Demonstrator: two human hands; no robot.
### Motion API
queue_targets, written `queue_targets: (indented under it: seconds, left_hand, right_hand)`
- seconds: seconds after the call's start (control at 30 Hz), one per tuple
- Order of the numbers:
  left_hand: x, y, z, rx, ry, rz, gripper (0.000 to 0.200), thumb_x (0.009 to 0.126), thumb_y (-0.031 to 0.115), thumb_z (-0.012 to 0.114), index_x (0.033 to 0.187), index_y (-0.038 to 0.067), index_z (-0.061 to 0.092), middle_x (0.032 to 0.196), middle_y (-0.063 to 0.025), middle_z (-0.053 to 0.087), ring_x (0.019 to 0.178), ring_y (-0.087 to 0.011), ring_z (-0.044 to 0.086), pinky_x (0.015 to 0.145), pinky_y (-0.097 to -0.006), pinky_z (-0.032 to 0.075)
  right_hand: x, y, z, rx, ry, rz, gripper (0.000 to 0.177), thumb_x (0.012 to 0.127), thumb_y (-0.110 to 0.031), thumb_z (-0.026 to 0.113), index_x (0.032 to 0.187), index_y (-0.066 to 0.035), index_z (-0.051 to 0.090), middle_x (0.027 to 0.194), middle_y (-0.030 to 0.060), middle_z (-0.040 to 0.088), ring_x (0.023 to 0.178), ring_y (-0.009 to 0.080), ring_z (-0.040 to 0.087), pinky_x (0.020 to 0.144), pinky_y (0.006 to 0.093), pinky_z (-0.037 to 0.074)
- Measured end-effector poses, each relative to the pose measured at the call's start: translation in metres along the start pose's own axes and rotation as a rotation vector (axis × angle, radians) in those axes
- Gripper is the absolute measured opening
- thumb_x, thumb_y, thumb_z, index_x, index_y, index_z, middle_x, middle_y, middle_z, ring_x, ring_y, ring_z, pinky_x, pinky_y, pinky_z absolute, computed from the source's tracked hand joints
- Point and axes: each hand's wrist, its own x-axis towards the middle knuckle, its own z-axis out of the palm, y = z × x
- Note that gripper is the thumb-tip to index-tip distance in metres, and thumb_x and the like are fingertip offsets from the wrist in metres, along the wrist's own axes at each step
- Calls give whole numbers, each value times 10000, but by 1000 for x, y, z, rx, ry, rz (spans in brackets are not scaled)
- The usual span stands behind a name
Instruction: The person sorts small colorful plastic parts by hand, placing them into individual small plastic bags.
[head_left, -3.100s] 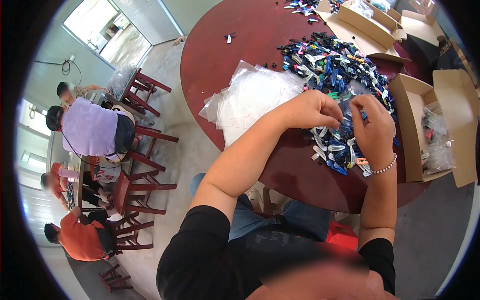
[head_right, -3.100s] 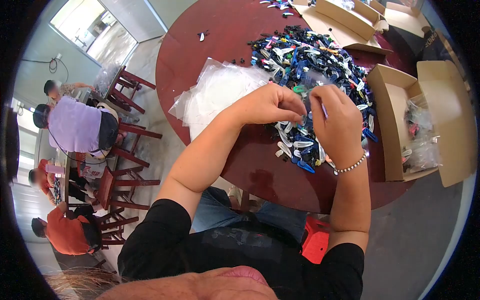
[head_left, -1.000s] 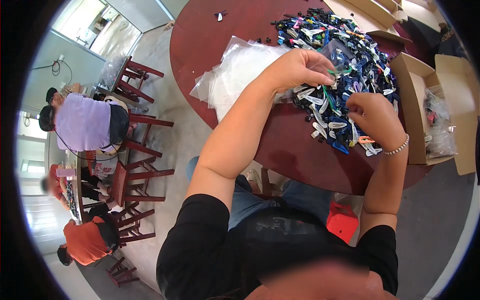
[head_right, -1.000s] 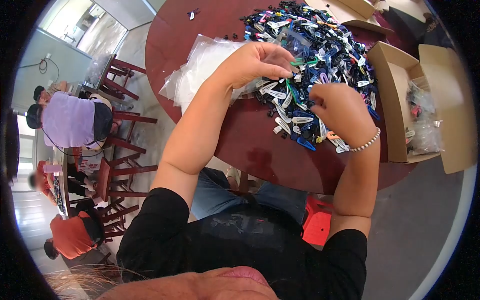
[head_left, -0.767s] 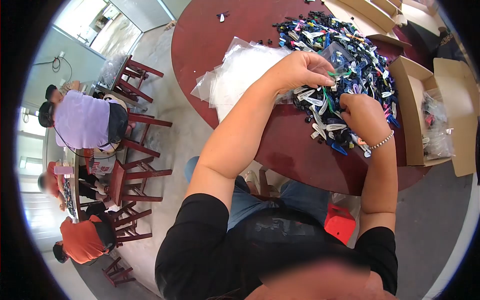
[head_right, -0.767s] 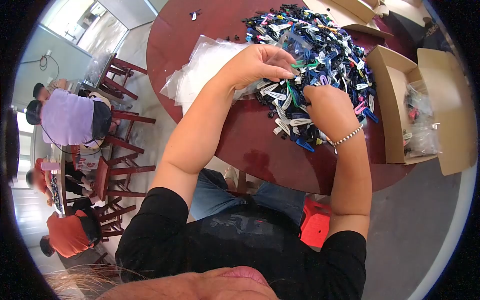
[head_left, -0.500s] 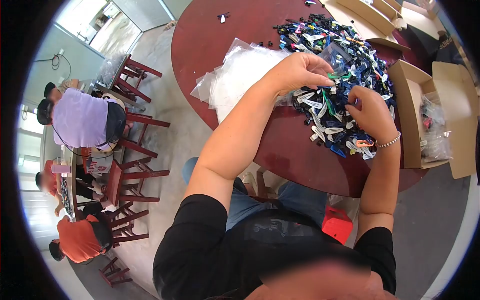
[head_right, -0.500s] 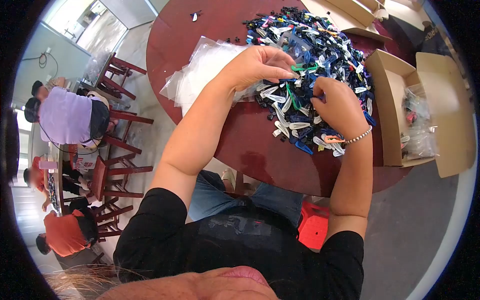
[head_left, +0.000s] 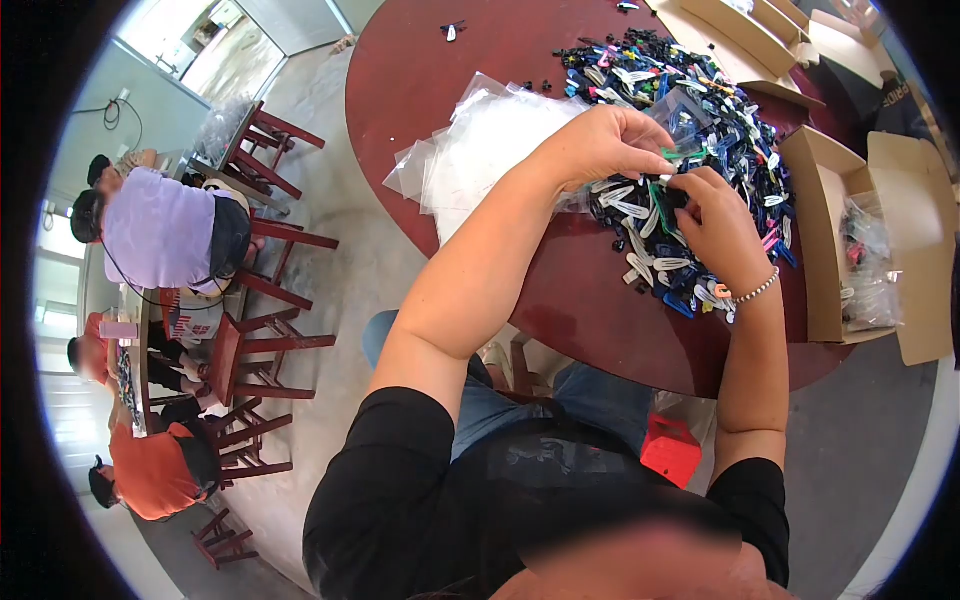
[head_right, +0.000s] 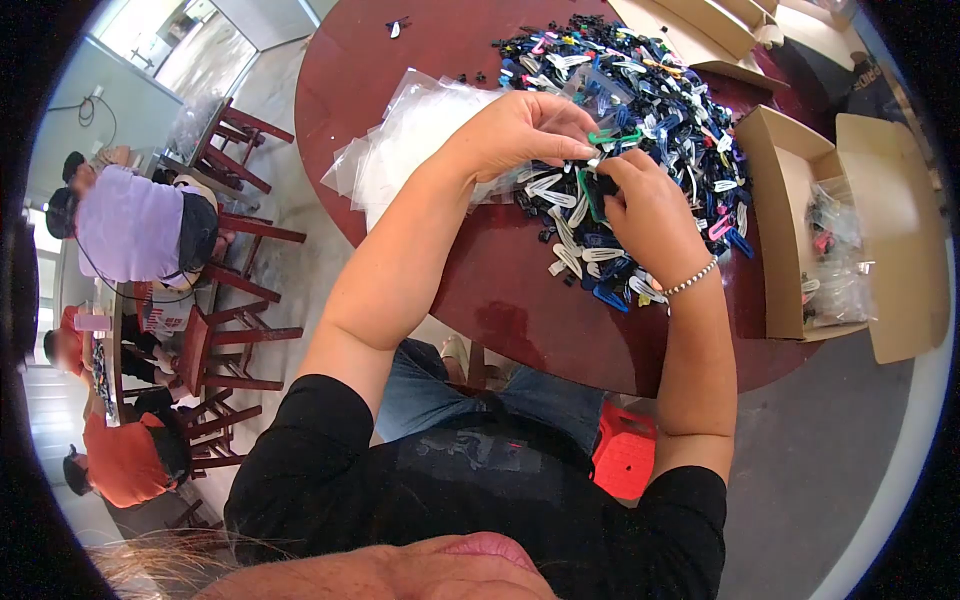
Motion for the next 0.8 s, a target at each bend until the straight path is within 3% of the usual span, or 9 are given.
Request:
queue_targets:
  seconds: [0.23, 0.6, 0.73, 0.8]
  left_hand:
    - [0, 0, 0, -2, -3, -2, 309, 763, 139, 761, 1038, 37, 663, 935, -39, 687, 850, -97, 628, 709, -237, 488]
    - [0, 0, -1, -21, -15, -10, 311, 764, 135, 756, 1041, 31, 662, 917, -37, 693, 843, -92, 629, 702, -234, 487]
    - [0, -1, 0, -20, -20, -3, 303, 766, 125, 753, 1038, 30, 660, 909, -37, 691, 837, -91, 627, 702, -235, 490]
    - [0, -1, 0, -27, -21, -4, 298, 767, 121, 752, 1035, 30, 660, 907, -37, 690, 834, -90, 626, 701, -235, 490]
  right_hand:
    - [2, -2, -1, 71, -55, 18, 202, 788, -12, 648, 987, 0, 616, 882, 108, 552, 680, 211, 584, 631, 312, 478]
    - [2, -3, 5, -49, 29, -126, 137, 793, 0, 565, 919, 20, 616, 897, 151, 579, 774, 343, 602, 706, 374, 490]
    - [2, 0, -4, -19, -18, -112, 132, 787, 9, 575, 912, 17, 619, 889, 140, 592, 746, 314, 614, 677, 353, 494]
    - [2, 2, -7, 63, -62, -38, 143, 774, 26, 599, 915, 12, 621, 890, 116, 603, 706, 232, 620, 639, 307, 494]
